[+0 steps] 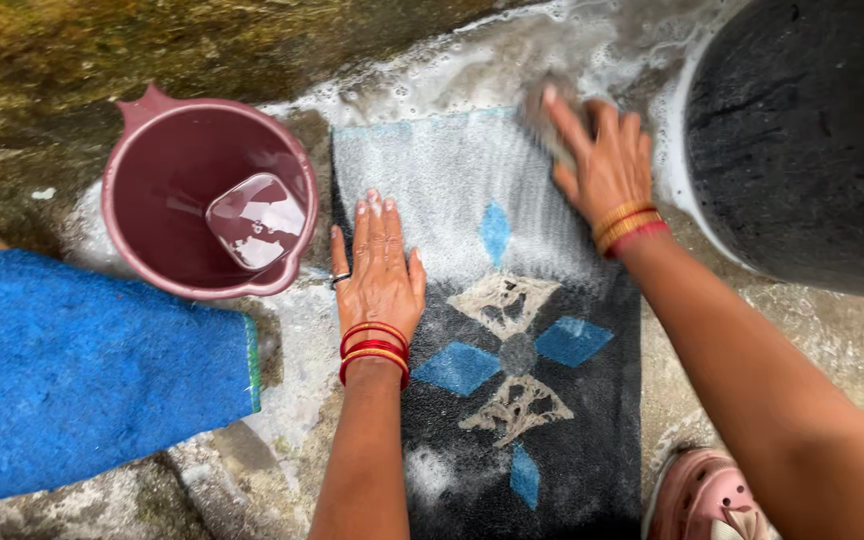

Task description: The person scrubs and rinses two different mats on the floor using a brush, soap, and a plastic cup to pour water from a bucket.

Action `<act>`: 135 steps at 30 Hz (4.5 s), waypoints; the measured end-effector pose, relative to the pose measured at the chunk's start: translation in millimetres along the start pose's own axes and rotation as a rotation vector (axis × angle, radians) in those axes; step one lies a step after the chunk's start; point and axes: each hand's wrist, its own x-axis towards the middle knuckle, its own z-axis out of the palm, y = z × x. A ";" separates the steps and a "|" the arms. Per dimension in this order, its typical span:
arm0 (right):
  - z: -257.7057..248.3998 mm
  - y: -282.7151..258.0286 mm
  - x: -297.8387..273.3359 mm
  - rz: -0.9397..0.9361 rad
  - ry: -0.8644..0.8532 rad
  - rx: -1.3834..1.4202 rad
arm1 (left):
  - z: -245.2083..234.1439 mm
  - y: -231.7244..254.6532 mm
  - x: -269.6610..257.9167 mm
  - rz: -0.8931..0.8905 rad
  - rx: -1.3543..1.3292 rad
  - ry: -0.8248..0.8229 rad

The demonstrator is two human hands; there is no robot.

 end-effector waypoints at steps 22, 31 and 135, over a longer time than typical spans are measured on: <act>-12.0 -8.4 -33.3 0.074 0.021 -0.012 | -3.9 2.6 6.5 0.007 -0.013 0.012; -2.5 4.6 -21.6 -0.117 -0.003 -0.005 | 3.2 -0.5 7.1 0.242 0.343 -0.054; -38.5 -78.9 -31.2 -0.217 0.047 0.115 | -10.3 14.6 29.6 0.044 -0.104 -0.113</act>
